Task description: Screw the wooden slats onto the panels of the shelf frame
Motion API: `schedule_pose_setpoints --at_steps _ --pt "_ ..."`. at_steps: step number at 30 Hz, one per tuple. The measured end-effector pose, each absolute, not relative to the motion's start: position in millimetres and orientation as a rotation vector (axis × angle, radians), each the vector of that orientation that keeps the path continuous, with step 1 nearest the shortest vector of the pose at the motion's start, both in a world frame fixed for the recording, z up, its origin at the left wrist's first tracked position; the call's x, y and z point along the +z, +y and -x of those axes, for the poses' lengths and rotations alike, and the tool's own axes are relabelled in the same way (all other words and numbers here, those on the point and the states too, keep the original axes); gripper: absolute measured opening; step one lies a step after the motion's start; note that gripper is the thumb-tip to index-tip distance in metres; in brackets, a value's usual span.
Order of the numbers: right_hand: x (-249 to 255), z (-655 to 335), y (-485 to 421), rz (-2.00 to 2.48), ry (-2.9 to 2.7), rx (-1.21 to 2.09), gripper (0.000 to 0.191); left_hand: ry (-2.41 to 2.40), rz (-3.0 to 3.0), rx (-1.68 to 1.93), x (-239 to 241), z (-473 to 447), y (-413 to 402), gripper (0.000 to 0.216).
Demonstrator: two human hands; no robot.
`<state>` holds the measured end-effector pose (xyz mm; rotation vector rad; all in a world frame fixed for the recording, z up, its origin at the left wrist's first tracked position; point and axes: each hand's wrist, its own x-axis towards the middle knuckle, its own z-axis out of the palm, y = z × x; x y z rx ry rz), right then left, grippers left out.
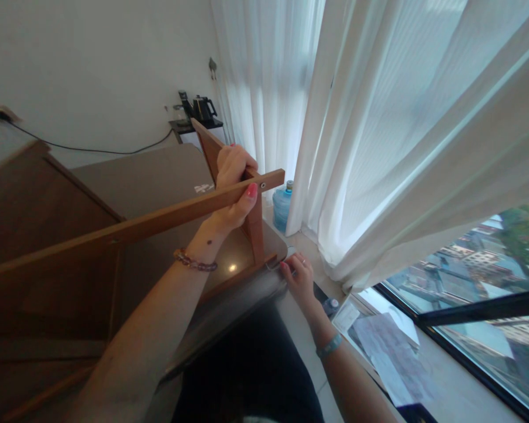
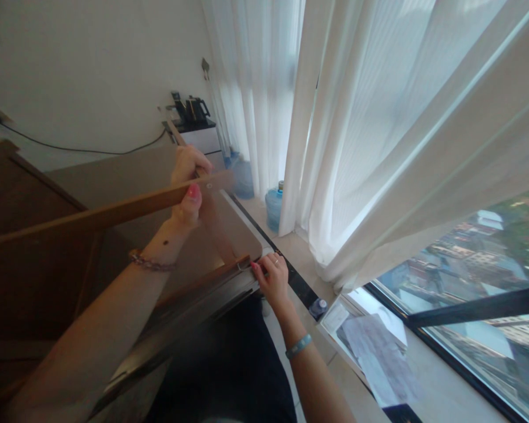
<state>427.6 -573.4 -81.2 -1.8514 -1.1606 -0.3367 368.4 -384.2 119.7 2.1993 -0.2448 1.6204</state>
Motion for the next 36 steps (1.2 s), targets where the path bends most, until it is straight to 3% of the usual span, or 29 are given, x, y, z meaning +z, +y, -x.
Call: schedule_pose_setpoints --at_steps 11,26,36 --pt "-72.8 -433.0 -591.7 2.004 -1.703 -0.464 0.041 -0.213 -2.169 1.633 118.9 -367.4 -390.2 0.05" --pt "-45.9 -407.4 -598.2 2.068 -1.736 -0.644 0.04 -0.234 -2.211 1.606 121.7 -363.3 -395.8 0.046" --pt "-45.0 -387.0 -596.1 2.238 -1.653 -0.29 0.046 -0.315 -2.093 1.639 117.0 -369.2 -392.7 0.036"
